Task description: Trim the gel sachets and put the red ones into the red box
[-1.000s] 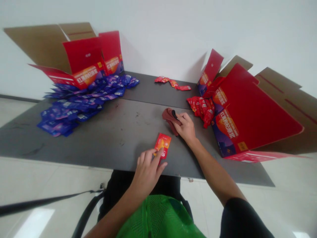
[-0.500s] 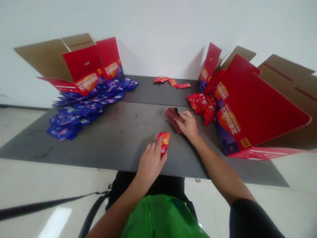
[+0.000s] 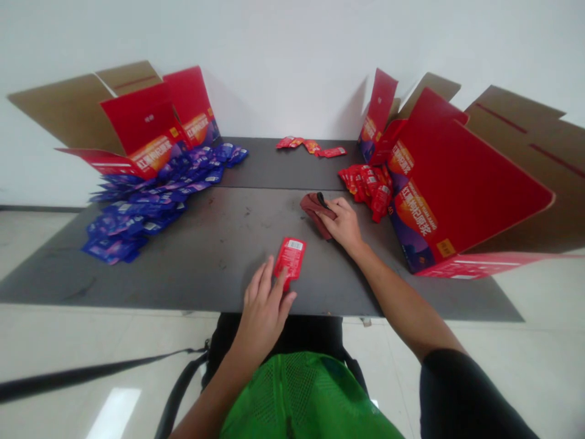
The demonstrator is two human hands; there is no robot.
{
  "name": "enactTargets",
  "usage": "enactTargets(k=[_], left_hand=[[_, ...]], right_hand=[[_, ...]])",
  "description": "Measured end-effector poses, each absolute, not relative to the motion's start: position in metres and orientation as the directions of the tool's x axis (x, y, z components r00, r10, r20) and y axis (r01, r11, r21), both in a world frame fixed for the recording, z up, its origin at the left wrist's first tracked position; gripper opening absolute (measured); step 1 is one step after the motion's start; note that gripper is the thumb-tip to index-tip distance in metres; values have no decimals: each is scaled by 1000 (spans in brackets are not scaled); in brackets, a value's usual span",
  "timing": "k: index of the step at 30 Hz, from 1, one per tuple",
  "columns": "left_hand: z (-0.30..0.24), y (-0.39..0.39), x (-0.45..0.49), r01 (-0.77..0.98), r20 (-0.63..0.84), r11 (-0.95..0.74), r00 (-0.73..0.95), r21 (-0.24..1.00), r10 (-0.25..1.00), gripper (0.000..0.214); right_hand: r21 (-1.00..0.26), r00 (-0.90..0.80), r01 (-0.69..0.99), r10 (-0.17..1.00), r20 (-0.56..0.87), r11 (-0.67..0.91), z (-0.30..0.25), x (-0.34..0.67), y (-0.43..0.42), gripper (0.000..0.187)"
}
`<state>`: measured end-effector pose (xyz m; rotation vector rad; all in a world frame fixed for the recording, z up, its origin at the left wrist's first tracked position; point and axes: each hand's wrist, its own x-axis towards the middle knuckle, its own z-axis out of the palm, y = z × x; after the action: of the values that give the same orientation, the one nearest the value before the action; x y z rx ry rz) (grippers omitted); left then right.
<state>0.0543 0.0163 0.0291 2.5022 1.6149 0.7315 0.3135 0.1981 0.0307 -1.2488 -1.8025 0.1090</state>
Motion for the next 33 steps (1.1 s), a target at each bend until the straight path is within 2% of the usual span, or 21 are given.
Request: enactTargets(k=[3, 6, 9, 12, 14, 16, 20, 23, 25, 28, 30, 33], left_hand=[[24, -3, 51, 801, 341, -535, 440, 268, 831, 53], [17, -11, 48, 763, 348, -599, 508, 244, 788, 50], [9, -10, 45, 738, 374, -620, 514, 266, 772, 46], [4, -6, 42, 721, 411, -628, 498, 293, 763, 41], [3, -4, 41, 712, 428, -632, 490, 306, 759, 41], [2, -3, 41, 702, 429, -634, 488, 324, 760, 40], [2, -2, 42, 682, 451, -637, 471, 359, 758, 39], [1, -2, 42, 676, 468, -641, 462, 364, 753, 39], [1, -2, 42, 669, 473, -650, 470, 360, 746, 39], [1, -1, 41, 662, 488, -659, 470, 357, 736, 37], [1, 0, 41, 660, 486, -658, 468, 364, 738, 36], [2, 0, 41, 652, 470, -658, 477, 377, 743, 36]], right_hand=[[-503, -90, 709, 771, 630, 494, 39, 312, 196, 35], [-444, -179, 702, 741, 648, 558, 55, 298, 183, 34], [-315, -376, 673, 676, 633, 669, 65, 271, 157, 37], [-146, -653, 557, 540, 532, 817, 58, 243, 132, 39], [-118, -735, 499, 491, 467, 859, 48, 236, 131, 37], [-141, -705, 548, 547, 451, 824, 40, 239, 146, 36], [-165, -539, 720, 694, 477, 674, 46, 258, 185, 35], [-208, -501, 696, 671, 547, 688, 56, 257, 175, 38], [-203, -584, 610, 608, 538, 766, 57, 247, 151, 40], [-195, -731, 485, 518, 444, 852, 49, 235, 126, 38], [-215, -722, 513, 553, 416, 831, 43, 234, 133, 36], [-216, -605, 655, 674, 425, 724, 46, 242, 162, 34]])
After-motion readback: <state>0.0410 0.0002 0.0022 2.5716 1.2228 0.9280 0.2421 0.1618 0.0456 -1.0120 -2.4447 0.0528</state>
